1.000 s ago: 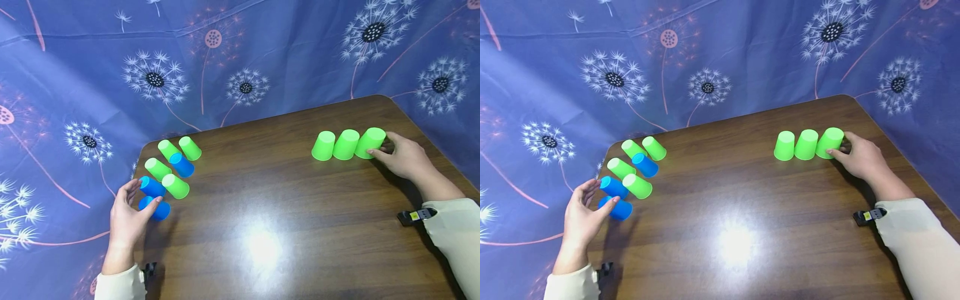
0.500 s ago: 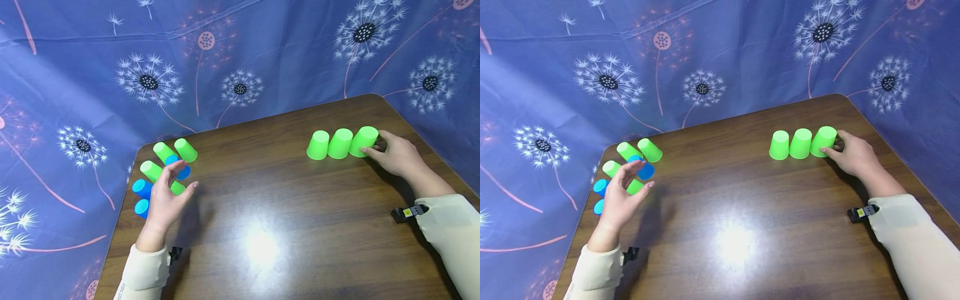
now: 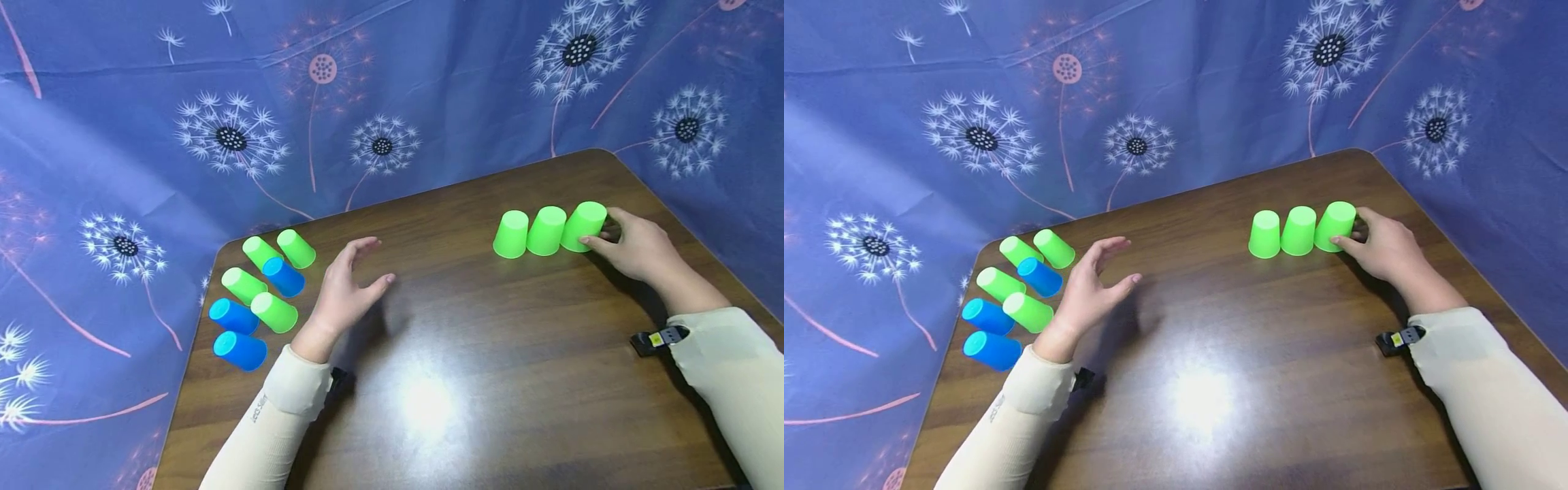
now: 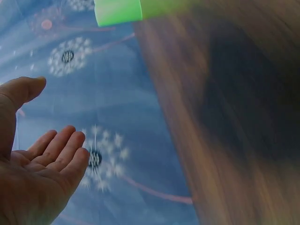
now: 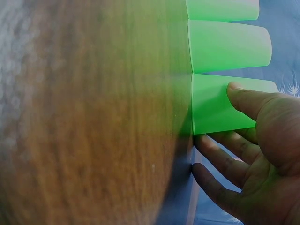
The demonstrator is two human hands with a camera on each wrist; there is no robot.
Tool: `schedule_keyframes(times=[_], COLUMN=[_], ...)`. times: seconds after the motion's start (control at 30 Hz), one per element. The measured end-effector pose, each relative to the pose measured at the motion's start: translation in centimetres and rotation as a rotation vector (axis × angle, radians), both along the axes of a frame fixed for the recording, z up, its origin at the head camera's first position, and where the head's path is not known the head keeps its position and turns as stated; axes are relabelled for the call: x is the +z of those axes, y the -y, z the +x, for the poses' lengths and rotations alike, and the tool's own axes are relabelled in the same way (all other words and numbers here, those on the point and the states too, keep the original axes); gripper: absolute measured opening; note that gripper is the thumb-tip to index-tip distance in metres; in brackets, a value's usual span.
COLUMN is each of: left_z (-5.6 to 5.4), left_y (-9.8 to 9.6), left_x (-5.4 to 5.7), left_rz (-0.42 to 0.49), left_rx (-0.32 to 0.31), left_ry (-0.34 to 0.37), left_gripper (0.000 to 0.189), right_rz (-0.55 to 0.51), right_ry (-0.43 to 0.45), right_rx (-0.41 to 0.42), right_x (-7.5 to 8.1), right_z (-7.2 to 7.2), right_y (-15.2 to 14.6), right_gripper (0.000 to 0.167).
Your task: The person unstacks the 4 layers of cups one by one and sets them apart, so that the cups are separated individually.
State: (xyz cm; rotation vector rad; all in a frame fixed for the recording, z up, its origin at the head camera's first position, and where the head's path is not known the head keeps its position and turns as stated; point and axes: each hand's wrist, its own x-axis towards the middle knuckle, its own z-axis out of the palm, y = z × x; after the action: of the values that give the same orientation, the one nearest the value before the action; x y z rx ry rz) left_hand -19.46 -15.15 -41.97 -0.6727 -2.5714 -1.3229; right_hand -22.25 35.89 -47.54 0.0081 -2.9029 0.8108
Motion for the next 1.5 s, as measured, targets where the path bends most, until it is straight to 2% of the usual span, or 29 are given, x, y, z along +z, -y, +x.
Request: schedule_keyframes(times=[0.27, 0.6, 0.97, 1.2, 1.5], left_z=[-1.8, -3.8, -5.7, -6.7, -7.6], left_y=[-4.3, -9.9, -15.0, -17.4, -20.8], left_x=[-0.6, -1.4, -2.8, -3.7, -4.3], left_rz=[-0.03, -0.031, -0.07, -0.107, -0.152], left_rx=[-0.059, -0.096, -0.082, -0.065, -0.058], left_ry=[-0.009, 0.061, 0.162, 0.177, 0.185], left_gripper=[0.062, 0.061, 0.065, 0.065, 0.073], right_rz=[-0.003, -0.003, -0.007, -0.004, 0.003], right_ry=[-0.013, -0.01, 0.006, 0.018, 0.02], right_rx=[0.019, 0.016, 0.006, -0.001, -0.023], right_x=[0.3, 0.6, 0.6, 0.5, 0.6], right_z=[-0.6, -0.6, -0.2, 0.1, 0.7], right_y=[0.8, 0.9, 0.7, 0.7, 0.3], right_gripper=[0.063, 0.062, 0.066, 0.068, 0.067])
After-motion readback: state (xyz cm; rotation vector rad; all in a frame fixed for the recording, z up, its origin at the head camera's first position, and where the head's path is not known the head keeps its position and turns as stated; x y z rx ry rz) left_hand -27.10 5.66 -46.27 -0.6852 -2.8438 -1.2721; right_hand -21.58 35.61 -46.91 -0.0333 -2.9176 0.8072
